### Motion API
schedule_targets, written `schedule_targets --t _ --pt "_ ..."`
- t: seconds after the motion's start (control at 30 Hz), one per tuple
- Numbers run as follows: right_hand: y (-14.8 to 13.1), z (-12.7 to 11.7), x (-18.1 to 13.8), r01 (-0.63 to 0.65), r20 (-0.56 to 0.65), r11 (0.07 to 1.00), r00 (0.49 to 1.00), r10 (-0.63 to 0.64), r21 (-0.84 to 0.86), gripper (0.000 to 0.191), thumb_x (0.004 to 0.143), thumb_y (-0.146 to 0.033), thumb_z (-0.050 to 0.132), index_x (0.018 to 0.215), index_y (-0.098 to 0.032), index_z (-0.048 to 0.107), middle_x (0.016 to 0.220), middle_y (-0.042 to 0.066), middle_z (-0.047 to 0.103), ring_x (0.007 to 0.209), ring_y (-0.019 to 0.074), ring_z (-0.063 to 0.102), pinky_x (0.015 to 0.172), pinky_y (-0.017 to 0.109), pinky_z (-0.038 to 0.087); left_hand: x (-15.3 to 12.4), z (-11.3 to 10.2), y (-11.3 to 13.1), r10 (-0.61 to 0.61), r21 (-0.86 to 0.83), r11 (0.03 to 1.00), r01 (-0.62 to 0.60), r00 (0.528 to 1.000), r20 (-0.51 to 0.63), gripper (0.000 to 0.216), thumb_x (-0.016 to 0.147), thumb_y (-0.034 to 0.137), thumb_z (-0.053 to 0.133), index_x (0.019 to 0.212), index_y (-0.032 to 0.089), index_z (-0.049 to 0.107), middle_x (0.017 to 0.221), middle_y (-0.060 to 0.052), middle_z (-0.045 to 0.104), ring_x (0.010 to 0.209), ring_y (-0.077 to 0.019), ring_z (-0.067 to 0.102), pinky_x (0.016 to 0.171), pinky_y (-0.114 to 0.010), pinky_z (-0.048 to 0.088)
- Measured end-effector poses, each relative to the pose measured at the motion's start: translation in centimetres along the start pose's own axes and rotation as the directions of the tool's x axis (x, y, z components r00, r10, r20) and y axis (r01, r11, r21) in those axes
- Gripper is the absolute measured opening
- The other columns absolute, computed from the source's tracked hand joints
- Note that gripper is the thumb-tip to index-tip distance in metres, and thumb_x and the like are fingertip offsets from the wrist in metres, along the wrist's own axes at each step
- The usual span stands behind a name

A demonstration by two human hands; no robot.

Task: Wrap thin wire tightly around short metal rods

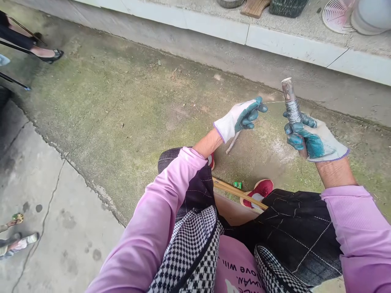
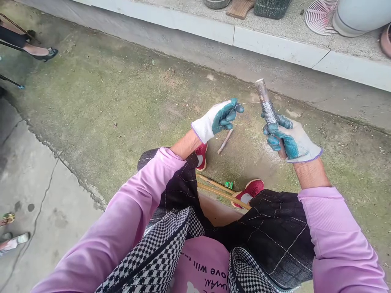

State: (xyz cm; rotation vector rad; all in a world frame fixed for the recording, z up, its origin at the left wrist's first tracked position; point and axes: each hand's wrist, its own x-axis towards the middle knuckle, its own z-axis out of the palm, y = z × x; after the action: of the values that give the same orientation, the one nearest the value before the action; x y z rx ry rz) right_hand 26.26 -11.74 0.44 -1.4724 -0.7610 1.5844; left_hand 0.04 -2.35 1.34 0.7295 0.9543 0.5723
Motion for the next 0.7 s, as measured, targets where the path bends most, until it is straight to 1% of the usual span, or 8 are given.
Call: schedule_targets --t 0.07,0.1,0.2,0.27,0.37,0.47,0.57,0.7 --pt "0.0 0.2 -0.1 0.000 -0.009 1.000 1.000 0.000 -0.006 0.060 0.068 -0.025 0.103 0.126 -0.030 0.088 0.082 -0.003 0.067 0.056 0.0118 0.039 0.051 0.032 0.026 0.3 0.1 -0.2 0.008 0.030 1.000 -0.007 0.999 -0.037 0.044 0.121 0.048 0.094 0.092 0.019 0.078 0.064 0.009 0.042 0.054 -0.0073 0.030 0.057 -0.018 0.042" --pt "-0.1 0.3 -0.1 0.000 -0.015 1.000 1.000 0.000 -0.007 0.059 0.068 -0.025 0.103 0.125 -0.030 0.088 0.082 -0.003 0.067 0.056 0.0121 0.039 0.050 0.032 0.026 0.4 0.2 -0.4 0.011 0.057 0.998 -0.007 0.998 -0.066 0.042 0.119 0.047 0.096 0.093 0.020 0.078 0.064 0.009 0.043 0.055 -0.0076 0.033 0.059 -0.019 0.044" --pt "0.0 0.3 -0.1 -0.004 -0.048 1.000 0.999 0.005 0.007 0.054 0.071 -0.024 0.103 0.122 -0.030 0.089 0.081 -0.001 0.067 0.056 0.0120 0.038 0.049 0.032 0.026 0.8 0.6 -0.8 0.028 0.143 0.990 -0.009 0.991 -0.128 0.033 0.116 0.034 0.096 0.091 0.019 0.079 0.065 0.008 0.048 0.059 -0.0083 0.041 0.064 -0.021 0.046" --pt "-0.1 0.2 0.0 -0.007 -0.066 1.000 0.998 0.008 0.022 0.054 0.070 -0.022 0.103 0.122 -0.029 0.090 0.082 -0.001 0.068 0.055 0.0113 0.039 0.048 0.032 0.026 1.0 0.9 -0.8 0.046 0.185 0.983 -0.019 0.989 -0.139 0.033 0.116 0.026 0.093 0.087 0.018 0.079 0.065 0.007 0.048 0.059 -0.0082 0.041 0.063 -0.021 0.043" --pt "-0.3 -0.2 0.0 0.024 -0.084 0.999 0.996 -0.021 0.027 0.052 0.069 -0.021 0.105 0.118 -0.027 0.088 0.082 0.000 0.070 0.053 0.0104 0.041 0.047 0.030 0.028 0.7 1.5 -0.5 0.062 0.219 0.975 -0.033 0.990 -0.127 0.036 0.116 0.020 0.090 0.083 0.018 0.076 0.064 0.007 0.047 0.059 -0.0074 0.040 0.060 -0.019 0.040" --pt "-0.7 -0.5 -0.1 0.069 -0.094 0.997 0.993 -0.066 0.027 0.057 0.063 -0.024 0.106 0.116 -0.026 0.089 0.080 -0.001 0.072 0.051 0.0098 0.043 0.044 0.027 0.031 -0.1 2.5 -0.4 0.059 0.239 0.970 -0.036 0.994 -0.091 0.034 0.114 0.016 0.089 0.084 0.018 0.073 0.069 0.007 0.054 0.060 -0.0058 0.043 0.059 -0.016 0.040" --pt "-1.2 -0.2 -0.5 0.084 -0.114 0.996 0.990 -0.083 0.008 0.064 0.053 -0.022 0.106 0.115 -0.025 0.090 0.078 -0.002 0.074 0.049 0.0097 0.046 0.042 0.026 0.034 -1.0 3.7 -1.2 0.050 0.264 0.964 -0.036 0.998 -0.048 0.031 0.112 0.013 0.085 0.084 0.017 0.073 0.072 0.005 0.059 0.059 -0.0046 0.044 0.057 -0.014 0.038" --pt "-1.8 0.9 -1.4 0.080 -0.148 0.997 0.986 -0.081 -0.014 0.065 0.044 -0.019 0.105 0.106 -0.024 0.088 0.073 -0.003 0.074 0.047 0.0102 0.048 0.040 0.025 0.033 -2.2 4.1 -2.5 0.014 0.264 0.964 -0.023 0.999 0.036 0.025 0.116 0.013 0.074 0.092 0.015 0.079 0.069 0.006 0.056 0.059 -0.0061 0.047 0.057 -0.013 0.042"
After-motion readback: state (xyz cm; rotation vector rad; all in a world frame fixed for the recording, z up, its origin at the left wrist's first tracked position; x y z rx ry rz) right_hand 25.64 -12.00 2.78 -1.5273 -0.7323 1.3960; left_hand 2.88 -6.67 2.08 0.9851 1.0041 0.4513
